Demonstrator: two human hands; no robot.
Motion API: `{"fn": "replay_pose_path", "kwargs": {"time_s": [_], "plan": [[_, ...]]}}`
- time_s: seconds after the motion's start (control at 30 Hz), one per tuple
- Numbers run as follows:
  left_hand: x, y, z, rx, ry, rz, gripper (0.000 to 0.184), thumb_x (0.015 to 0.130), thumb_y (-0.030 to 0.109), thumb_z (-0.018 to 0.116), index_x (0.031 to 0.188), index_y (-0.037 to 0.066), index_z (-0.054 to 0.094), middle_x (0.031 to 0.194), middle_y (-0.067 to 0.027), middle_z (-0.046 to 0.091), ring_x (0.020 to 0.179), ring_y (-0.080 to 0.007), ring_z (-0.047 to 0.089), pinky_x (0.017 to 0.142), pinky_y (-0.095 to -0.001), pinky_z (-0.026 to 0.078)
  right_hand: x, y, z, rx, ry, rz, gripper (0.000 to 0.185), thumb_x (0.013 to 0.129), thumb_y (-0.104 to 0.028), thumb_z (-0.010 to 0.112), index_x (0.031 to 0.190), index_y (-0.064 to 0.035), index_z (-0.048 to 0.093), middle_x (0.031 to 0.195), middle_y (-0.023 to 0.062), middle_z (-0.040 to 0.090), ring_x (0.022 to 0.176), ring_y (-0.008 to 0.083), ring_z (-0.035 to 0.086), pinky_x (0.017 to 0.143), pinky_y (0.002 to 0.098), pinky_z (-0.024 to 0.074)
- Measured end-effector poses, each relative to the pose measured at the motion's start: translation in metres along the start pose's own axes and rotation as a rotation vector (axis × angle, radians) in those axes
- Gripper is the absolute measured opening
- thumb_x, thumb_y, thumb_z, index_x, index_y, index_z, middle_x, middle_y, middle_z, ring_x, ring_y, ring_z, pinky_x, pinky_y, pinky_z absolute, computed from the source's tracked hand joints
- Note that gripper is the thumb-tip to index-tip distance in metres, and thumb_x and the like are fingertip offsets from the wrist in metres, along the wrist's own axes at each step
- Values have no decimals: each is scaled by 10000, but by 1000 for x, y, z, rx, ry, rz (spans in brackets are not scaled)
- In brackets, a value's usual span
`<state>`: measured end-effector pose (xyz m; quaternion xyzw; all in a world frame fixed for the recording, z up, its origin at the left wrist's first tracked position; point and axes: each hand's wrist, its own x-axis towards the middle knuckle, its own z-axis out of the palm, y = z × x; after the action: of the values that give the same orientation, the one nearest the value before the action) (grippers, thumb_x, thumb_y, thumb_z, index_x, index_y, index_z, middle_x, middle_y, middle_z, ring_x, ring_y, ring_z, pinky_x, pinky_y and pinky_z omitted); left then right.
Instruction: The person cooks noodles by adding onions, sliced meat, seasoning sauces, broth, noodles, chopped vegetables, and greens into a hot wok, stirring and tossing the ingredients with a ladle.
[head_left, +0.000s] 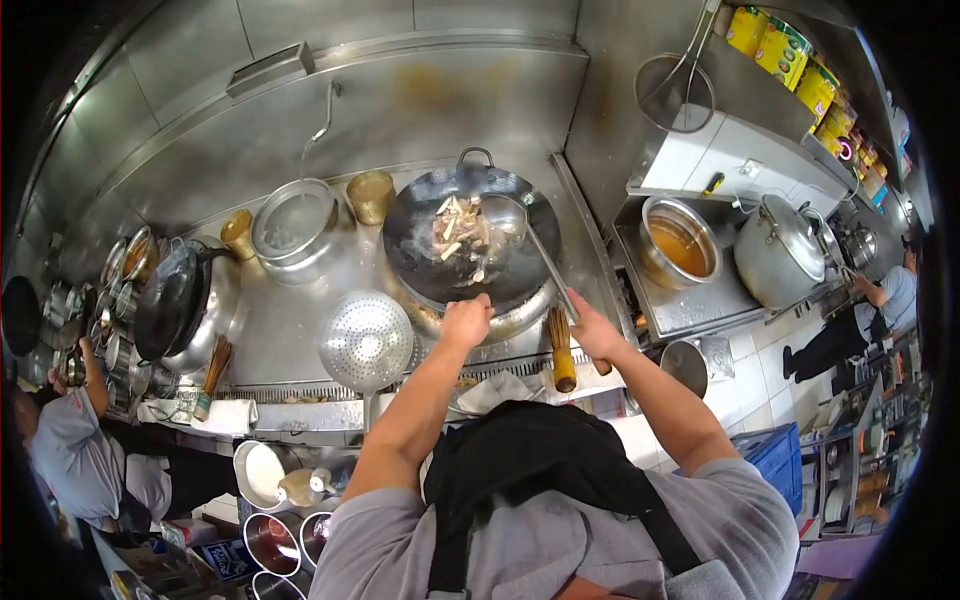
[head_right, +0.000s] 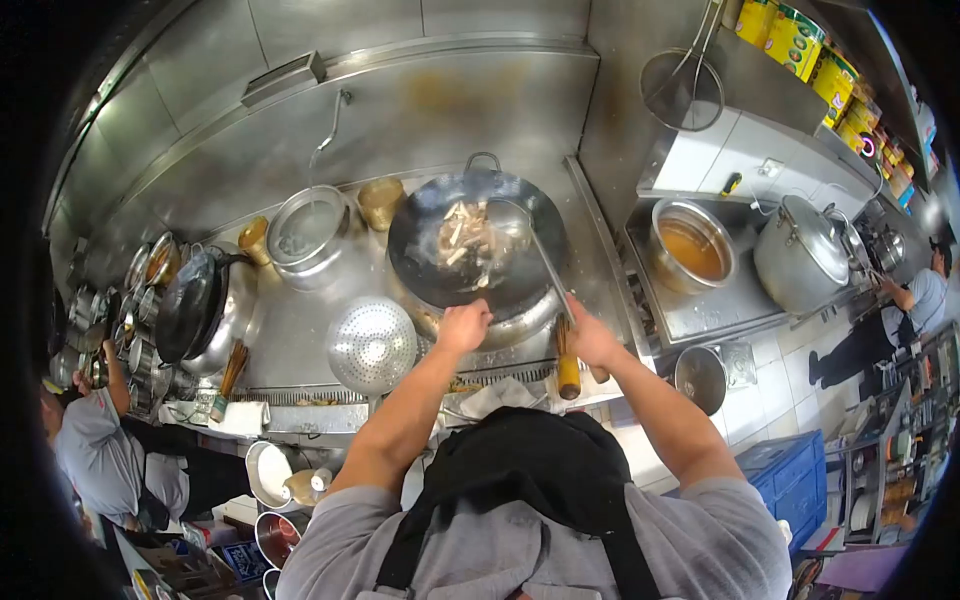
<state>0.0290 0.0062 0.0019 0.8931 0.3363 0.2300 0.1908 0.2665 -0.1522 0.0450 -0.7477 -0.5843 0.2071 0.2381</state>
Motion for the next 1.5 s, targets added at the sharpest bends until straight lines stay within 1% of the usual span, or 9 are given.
{"fn": "replay_pose_path", "kwargs": {"time_s": [0.03, 0.4, 0.6, 0.73, 0.83, 1.07, 1.23, 1.37, 1.5], "plan": [[18, -3, 3, 64, -87, -82, 141, 898, 238, 608, 874, 100, 622, 791, -158, 684, 806, -371, 664, 748, -512, 486, 9, -10, -14, -60, -121, 177, 851, 838, -115, 544, 1561, -133, 96, 988, 308, 653, 901, 470, 636, 843, 500, 493], [14, -3, 23, -104, 20, 24, 175, 892, 240, 633, 846, 73, 605, 742, -151, 672, 742, -361, 662, 700, -490, 474, 104, -46, 43, -88, -94, 107, 861, 848, -83, 521, 1560, -101, 38, 1038, 359, 629, 958, 483, 627, 889, 520, 472], [13, -3, 28, -87, 111, 66, 132, 874, 208, 643, 837, 84, 614, 766, -103, 665, 764, -315, 658, 719, -470, 473, 51, -37, -1, -454, -378, 76, 870, 847, -44, 514, 1559, -355, 124, 1090, 285, 649, 968, 405, 661, 847, 487, 515], [9, 0, 26, -98, 150, 53, 103, 864, 185, 648, 868, 87, 620, 790, -97, 666, 808, -312, 644, 780, -458, 456, 8, 8, -32, -559, -278, -7, 856, 861, -42, 499, 1548, -400, 135, 1119, 253, 647, 963, 402, 661, 846, 489, 522], [8, 2, 28, -99, 156, 59, 99, 872, 199, 639, 872, 103, 613, 832, -88, 660, 846, -288, 625, 822, -442, 431, -35, 23, -31, -507, -224, 213, 841, 869, -35, 483, 1548, -392, 139, 1124, 246, 640, 948, 397, 663, 832, 502, 519], [9, -6, 33, -113, 137, 49, 92, 880, 188, 628, 913, 103, 622, 861, -103, 671, 858, -317, 615, 838, -450, 424, -144, 31, -32, -47, 105, 399, 789, 860, -64, 509, 1551, -282, 198, 994, 276, 663, 901, 465, 626, 805, 524, 471], [8, -6, 43, -106, 200, 25, 103, 860, 182, 652, 920, 99, 653, 812, -112, 648, 814, -332, 607, 795, -463, 438, -280, 56, -46, 474, 345, 534, 812, 873, 7, 536, 1571, -194, 173, 691, 47, 483, 610, 124, 460, 640, 278, 433], [11, 9, 51, -10, 310, 88, 65, 810, 97, 674, 857, 53, 681, 815, -130, 647, 780, -352, 616, 721, -473, 472, -389, 96, -35, 909, 403, 707, 865, 906, 36, 497, 1581, -259, 44, 632, -18, 410, 511, 93, 428, 468, 269, 373], [-5, 40, 66, 295, 249, -21, 360, 795, 51, 666, 1148, 51, 596, 1183, -169, 592, 1136, -390, 524, 960, -491, 393, -427, 126, -37, 1013, 477, 928, 847, 892, -13, 493, 1581, -228, 49, 620, 3, 431, 476, 105, 443, 424, 288, 374]]}}
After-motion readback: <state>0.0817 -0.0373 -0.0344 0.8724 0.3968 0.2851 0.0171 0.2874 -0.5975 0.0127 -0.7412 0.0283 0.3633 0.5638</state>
